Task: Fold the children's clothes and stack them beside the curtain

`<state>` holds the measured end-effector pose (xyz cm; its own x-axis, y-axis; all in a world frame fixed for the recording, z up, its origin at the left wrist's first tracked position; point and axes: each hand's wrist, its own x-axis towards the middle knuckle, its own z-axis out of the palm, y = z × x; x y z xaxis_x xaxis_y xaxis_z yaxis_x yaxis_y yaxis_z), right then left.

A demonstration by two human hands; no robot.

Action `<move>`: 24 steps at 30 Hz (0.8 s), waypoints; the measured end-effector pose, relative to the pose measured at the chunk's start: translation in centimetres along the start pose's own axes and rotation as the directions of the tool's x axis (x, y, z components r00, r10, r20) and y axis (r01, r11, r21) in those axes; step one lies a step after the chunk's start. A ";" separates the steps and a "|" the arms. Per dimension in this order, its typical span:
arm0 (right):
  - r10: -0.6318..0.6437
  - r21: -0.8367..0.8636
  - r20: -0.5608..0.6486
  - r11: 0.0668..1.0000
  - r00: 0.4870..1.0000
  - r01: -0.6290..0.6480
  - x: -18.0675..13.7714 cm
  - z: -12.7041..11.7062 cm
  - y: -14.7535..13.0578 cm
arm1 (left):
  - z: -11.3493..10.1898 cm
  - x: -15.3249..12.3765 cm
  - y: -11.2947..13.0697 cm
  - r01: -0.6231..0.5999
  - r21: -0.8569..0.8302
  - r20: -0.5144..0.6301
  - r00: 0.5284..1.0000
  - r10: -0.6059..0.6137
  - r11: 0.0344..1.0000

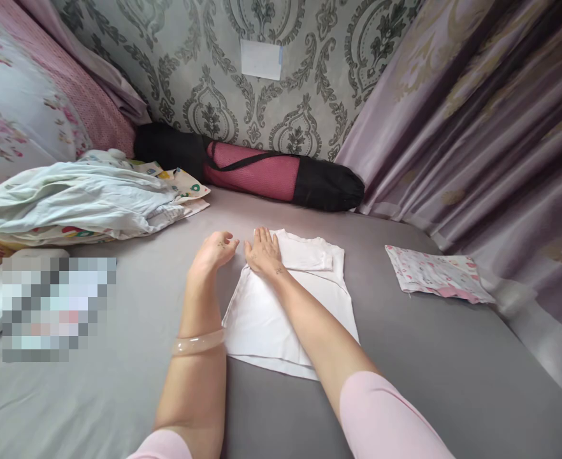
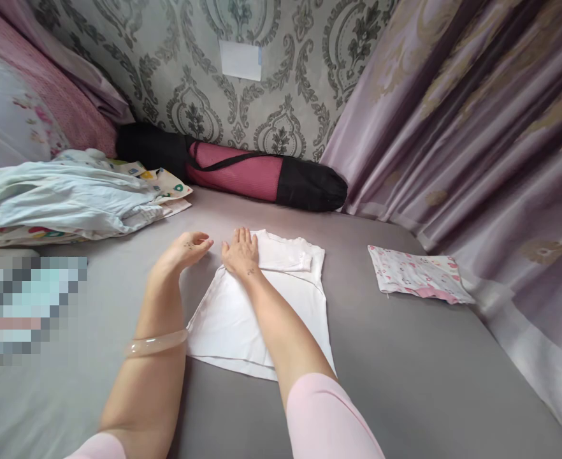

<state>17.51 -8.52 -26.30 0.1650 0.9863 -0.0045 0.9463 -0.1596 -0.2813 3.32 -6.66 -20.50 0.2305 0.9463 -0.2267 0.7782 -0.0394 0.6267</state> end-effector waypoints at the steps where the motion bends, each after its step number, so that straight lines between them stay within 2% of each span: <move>1: 0.003 -0.002 -0.005 1.000 1.000 -0.003 0.0 0.4 -0.2 | 0.1 0.1 -0.1 -0.001 0.005 0.005 1.000 0.001 1.000; 6: -0.011 0.048 0.002 0.999 1.000 0.011 0.0 0.4 0.0 | 0.3 0.1 0.2 -0.019 0.026 0.024 1.000 0.019 0.999; 11: -0.063 0.182 0.027 0.982 0.998 0.057 -1.1 -2.4 2.1 | 0.8 -0.2 1.8 -0.068 0.063 0.010 0.998 0.068 0.996; 15: 0.102 0.088 -0.079 0.992 0.992 -0.095 -3.3 -4.4 6.2 | 1.8 -0.3 2.7 -0.163 0.100 0.026 0.987 0.162 0.981; 19: 0.316 -0.009 -0.132 0.947 0.940 -0.320 -5.0 -4.4 10.2 | 2.6 -0.3 2.9 -0.222 0.130 0.060 0.975 0.216 0.966; 24: 0.368 -0.016 -0.097 0.928 0.925 -0.371 -5.1 -3.0 11.7 | 2.8 -0.2 3.0 -0.242 0.168 0.061 0.970 0.235 0.956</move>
<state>28.57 -15.53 -26.64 0.5280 0.8491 -0.0147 0.8215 -0.5151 -0.2445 7.21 -7.86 -20.62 0.4421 0.8891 -0.1185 0.7861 -0.3205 0.5285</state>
